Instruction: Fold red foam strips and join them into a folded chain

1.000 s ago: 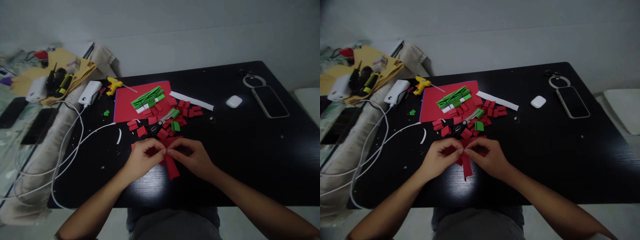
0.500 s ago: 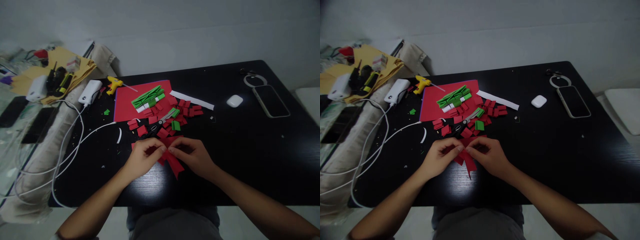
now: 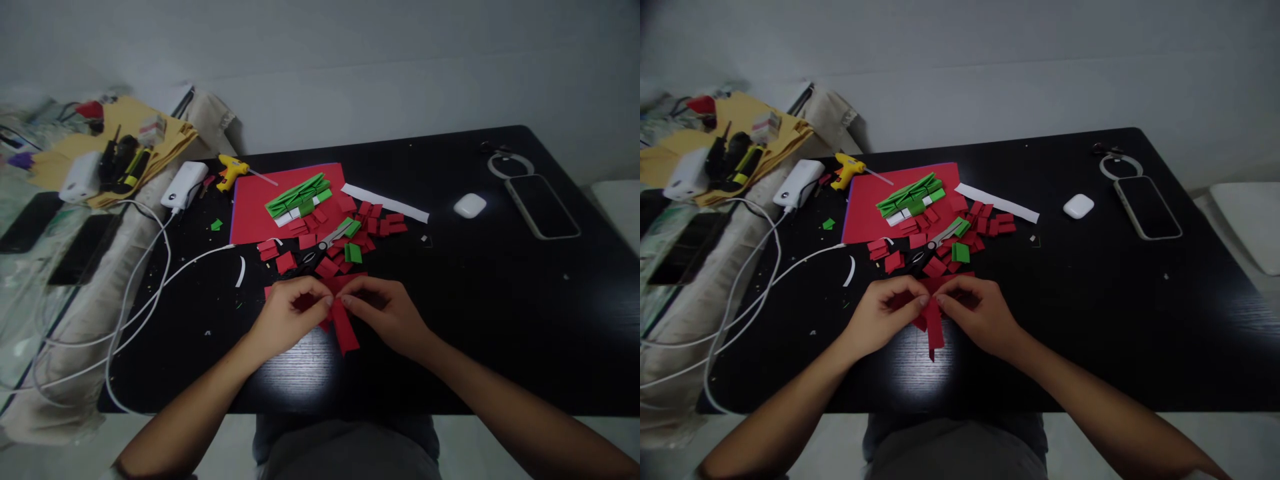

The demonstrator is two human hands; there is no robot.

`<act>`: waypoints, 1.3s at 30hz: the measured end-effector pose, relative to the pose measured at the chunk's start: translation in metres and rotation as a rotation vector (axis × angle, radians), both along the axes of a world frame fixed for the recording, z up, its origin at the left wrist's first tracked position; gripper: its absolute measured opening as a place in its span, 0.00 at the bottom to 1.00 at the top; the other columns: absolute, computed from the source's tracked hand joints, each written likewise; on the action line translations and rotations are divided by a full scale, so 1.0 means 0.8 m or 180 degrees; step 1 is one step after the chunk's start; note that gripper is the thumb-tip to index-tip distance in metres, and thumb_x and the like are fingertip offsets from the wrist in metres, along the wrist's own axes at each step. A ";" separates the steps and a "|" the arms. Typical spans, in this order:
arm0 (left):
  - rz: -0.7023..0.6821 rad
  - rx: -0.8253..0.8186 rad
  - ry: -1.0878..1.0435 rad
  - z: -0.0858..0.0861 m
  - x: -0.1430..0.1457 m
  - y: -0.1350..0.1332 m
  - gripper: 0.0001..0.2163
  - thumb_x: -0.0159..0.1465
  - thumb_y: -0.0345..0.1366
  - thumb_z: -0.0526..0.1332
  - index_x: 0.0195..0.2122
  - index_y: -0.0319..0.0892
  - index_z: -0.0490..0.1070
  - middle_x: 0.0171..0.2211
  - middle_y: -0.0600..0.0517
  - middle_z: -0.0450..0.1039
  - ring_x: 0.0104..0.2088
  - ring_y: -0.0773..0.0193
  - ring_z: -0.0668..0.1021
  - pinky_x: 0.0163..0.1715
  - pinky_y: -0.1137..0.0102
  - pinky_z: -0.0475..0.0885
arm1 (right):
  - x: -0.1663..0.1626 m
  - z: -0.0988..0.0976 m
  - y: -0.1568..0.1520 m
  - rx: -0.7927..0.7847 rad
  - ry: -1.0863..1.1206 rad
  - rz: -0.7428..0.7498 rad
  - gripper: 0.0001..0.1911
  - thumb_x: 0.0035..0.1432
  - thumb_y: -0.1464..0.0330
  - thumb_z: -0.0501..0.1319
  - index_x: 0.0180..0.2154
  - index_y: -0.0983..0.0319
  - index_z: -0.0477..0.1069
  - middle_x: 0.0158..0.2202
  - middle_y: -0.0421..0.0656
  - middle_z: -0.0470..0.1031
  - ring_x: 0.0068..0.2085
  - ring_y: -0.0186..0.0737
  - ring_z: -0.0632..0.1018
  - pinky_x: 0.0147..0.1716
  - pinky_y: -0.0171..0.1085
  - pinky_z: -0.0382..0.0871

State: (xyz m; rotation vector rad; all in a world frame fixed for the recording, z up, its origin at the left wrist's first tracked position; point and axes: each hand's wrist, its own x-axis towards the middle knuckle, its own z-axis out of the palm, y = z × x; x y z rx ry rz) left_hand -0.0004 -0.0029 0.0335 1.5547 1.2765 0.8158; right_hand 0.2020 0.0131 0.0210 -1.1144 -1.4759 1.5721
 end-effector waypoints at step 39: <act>-0.0562 0.1691 0.0659 -0.007 -0.005 -0.004 0.25 0.60 0.33 0.67 0.59 0.43 0.65 0.53 0.42 0.73 0.55 0.48 0.74 0.58 0.51 0.69 | -0.001 -0.005 0.009 -0.0940 0.0758 -0.0203 0.13 0.50 0.61 0.75 0.34 0.60 0.77 0.33 0.39 0.80 0.33 0.36 0.80 0.34 0.35 0.77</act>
